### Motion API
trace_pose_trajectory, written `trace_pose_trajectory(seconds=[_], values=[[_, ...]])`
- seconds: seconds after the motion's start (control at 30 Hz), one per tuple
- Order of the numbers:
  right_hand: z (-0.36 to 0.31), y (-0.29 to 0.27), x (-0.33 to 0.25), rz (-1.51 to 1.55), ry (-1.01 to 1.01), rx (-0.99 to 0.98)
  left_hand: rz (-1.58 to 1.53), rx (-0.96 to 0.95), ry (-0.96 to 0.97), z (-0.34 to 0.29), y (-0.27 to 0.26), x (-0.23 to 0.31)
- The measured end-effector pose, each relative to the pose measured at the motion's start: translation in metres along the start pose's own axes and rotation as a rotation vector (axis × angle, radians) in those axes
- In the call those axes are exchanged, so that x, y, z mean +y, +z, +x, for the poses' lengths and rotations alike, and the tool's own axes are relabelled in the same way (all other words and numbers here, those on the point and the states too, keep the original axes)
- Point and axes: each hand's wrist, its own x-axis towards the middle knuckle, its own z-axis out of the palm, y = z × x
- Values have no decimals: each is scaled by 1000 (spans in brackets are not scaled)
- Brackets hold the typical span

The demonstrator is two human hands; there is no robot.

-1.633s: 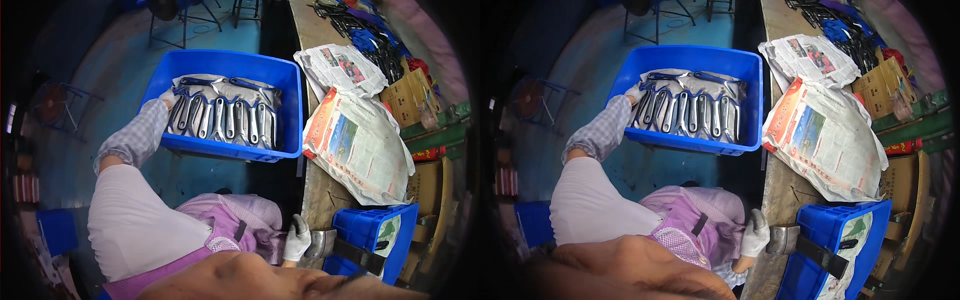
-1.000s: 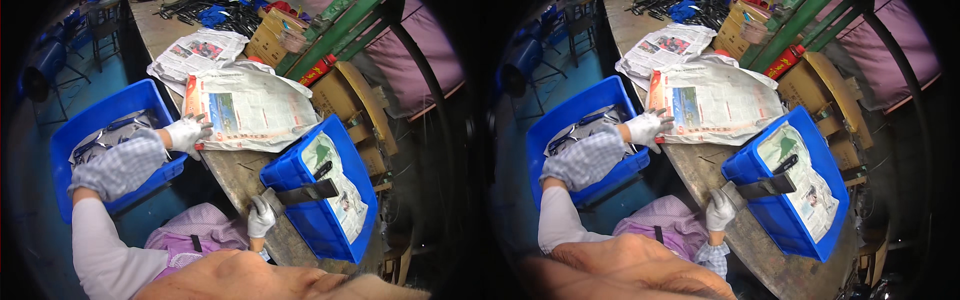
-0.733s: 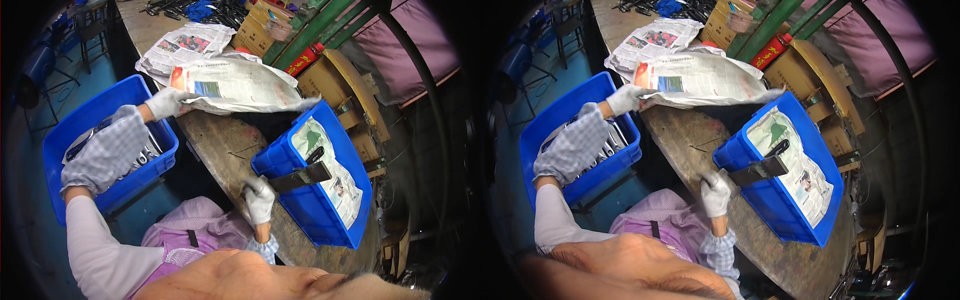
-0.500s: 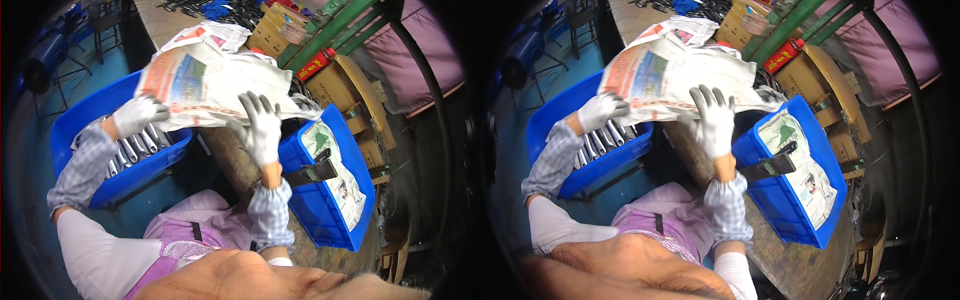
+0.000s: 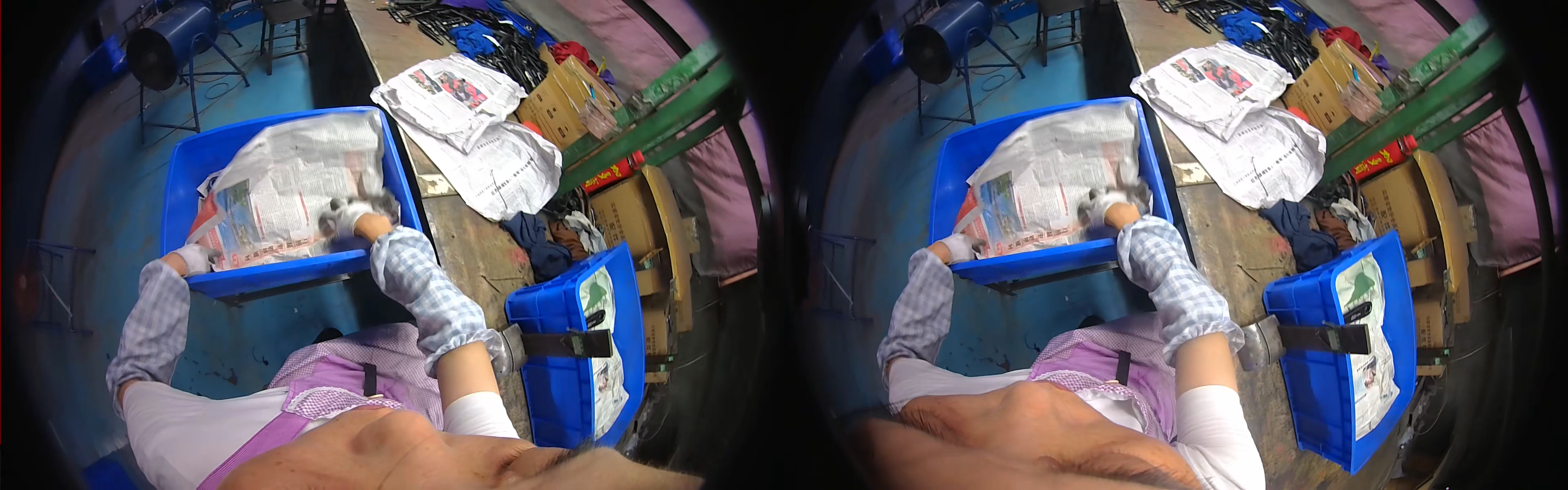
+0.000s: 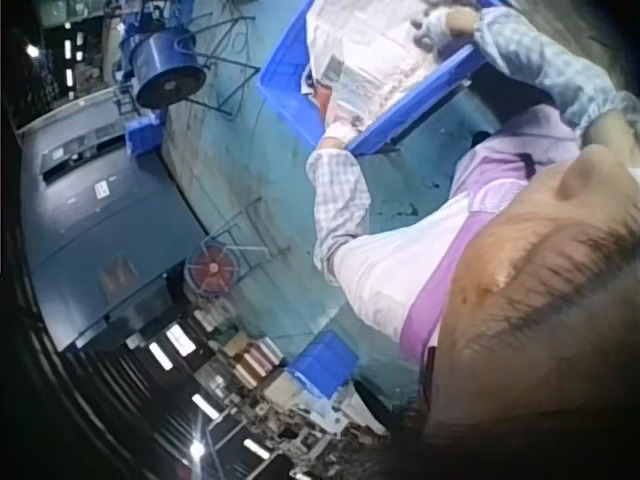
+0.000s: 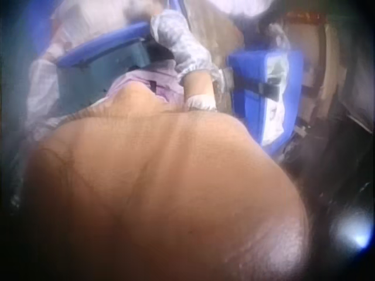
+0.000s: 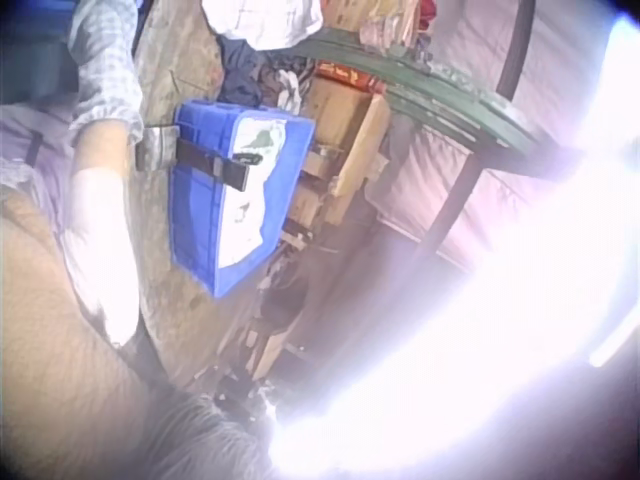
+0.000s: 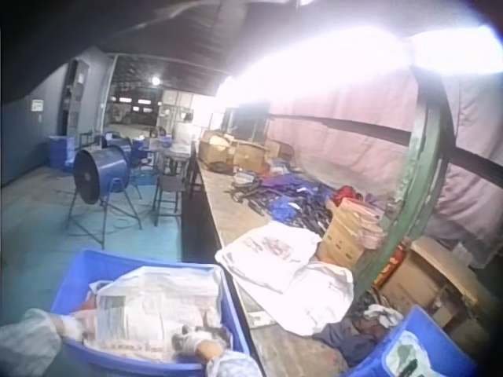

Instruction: The person sorts and arranges metal parts by hand, moving them from blue bins onto a work surface and into other containers.

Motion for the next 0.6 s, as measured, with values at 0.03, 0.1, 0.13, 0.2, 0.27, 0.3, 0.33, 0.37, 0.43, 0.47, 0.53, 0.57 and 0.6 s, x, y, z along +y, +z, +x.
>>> trace_pose_trajectory(seconds=[0.03,0.1,0.13,0.2,0.27,0.3,0.33,0.37,0.43,0.47,0.53,0.57,0.6], values=[[-3,-2,-18,14,22,-96,61,-173,-80,-7,-7,8],[-12,-16,-14,119,75,-237,70,-168,81,-26,-70,52],[-10,-14,-12,118,79,-236,79,-171,227,-31,-90,59],[-5,-17,-15,244,-53,-198,-355,125,462,12,-80,17],[-5,-37,-27,269,-126,-245,-458,478,174,60,-61,-3],[-11,-41,-22,230,-86,-221,-461,480,176,75,-54,-4],[-15,-42,-19,194,-42,-193,-427,604,47,87,-51,-5],[-8,6,38,61,163,-355,-384,733,-10,117,-68,23],[-28,0,12,127,0,-350,-256,733,-99,116,-43,-10],[-43,-12,8,152,-10,-331,-131,751,-140,123,-42,-16],[-44,0,27,321,125,-411,59,961,-63,155,-50,-28],[-43,-16,15,409,46,-464,146,1023,-56,158,-49,-60],[-74,-11,38,473,132,-427,-268,828,87,160,-54,-67]])
